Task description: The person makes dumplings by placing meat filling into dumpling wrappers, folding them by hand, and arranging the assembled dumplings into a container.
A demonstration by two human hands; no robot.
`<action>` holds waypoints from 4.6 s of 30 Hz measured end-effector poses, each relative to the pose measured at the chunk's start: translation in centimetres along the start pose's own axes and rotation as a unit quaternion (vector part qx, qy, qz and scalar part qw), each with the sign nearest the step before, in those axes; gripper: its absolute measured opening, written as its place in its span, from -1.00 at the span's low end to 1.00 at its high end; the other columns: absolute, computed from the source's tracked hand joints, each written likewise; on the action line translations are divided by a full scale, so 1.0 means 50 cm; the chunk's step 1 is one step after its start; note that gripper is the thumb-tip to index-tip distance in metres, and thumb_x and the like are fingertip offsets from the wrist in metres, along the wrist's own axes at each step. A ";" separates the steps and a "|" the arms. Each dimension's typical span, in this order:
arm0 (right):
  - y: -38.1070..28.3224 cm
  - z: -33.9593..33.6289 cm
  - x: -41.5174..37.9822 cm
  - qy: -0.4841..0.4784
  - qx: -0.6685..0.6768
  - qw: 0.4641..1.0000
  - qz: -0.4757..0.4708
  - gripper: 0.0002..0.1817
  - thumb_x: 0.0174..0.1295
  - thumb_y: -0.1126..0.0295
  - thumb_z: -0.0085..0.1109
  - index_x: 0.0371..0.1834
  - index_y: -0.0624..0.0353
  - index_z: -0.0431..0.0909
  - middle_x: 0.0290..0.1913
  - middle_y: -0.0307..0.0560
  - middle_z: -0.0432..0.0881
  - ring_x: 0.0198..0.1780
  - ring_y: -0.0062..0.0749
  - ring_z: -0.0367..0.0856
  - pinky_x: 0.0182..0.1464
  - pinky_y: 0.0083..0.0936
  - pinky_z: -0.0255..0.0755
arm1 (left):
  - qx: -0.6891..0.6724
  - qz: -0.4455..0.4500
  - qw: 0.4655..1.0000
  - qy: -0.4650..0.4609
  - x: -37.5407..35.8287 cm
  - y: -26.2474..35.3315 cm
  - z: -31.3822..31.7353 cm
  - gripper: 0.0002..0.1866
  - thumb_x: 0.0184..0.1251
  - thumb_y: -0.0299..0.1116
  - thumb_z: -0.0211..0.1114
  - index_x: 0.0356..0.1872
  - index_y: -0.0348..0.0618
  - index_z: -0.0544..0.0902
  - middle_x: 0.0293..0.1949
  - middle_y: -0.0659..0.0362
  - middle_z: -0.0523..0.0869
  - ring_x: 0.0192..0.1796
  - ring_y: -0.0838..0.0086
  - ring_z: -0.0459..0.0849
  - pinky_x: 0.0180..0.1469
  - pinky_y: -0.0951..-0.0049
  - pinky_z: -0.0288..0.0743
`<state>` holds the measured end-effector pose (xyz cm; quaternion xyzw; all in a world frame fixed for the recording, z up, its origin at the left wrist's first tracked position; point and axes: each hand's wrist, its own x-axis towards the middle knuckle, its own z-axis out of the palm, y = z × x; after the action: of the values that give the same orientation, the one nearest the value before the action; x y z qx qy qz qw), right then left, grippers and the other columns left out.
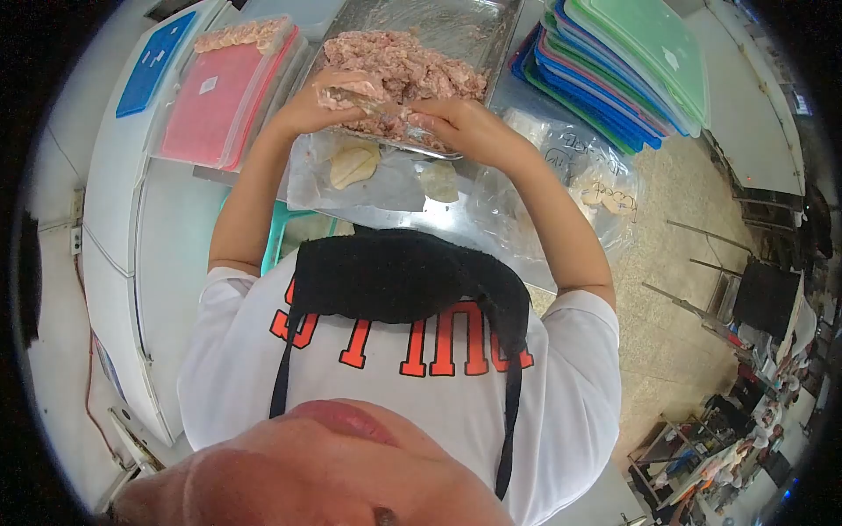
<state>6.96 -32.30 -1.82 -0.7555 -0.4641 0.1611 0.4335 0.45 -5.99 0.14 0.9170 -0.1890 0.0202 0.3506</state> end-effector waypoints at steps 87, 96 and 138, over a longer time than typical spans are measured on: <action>-0.029 0.012 0.020 0.004 -0.352 0.902 0.248 -0.74 0.18 0.26 0.10 -0.24 0.20 0.65 -0.28 0.18 0.65 -0.18 0.08 0.62 -0.15 -0.11 0.47 | 0.181 0.002 0.978 0.108 -0.078 -0.383 -0.296 -0.08 -0.03 -0.39 0.42 0.40 -0.22 0.12 0.06 -0.23 0.55 0.12 0.00 0.53 0.16 0.26 0.42; 0.009 0.076 0.030 -0.095 -0.474 0.853 0.200 -0.65 0.23 0.14 0.04 -0.46 0.18 0.67 -0.38 0.07 0.69 -0.30 -0.04 0.70 -0.26 -0.17 0.56 | -0.057 -0.043 0.997 0.042 -0.154 -0.075 -0.049 -0.62 0.20 -0.26 0.31 0.05 -0.07 0.57 0.03 0.13 0.61 0.04 0.38 0.57 0.04 0.41 0.45; -0.016 0.204 0.169 -0.020 -0.226 0.953 0.201 -0.63 0.28 0.12 -0.03 -0.33 0.18 0.65 -0.37 0.18 0.65 -0.28 0.07 0.65 -0.17 -0.10 0.48 | -0.158 -0.064 0.982 0.077 -0.223 -0.209 0.084 -0.76 0.17 -0.27 0.23 -0.24 -0.20 0.65 -0.27 0.04 0.70 -0.21 0.21 0.67 -0.07 0.30 0.49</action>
<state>4.30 -19.86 -5.65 -0.9079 -0.3360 0.1509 0.2003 -6.53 2.09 -11.56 0.8562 -0.1029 0.0379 0.5049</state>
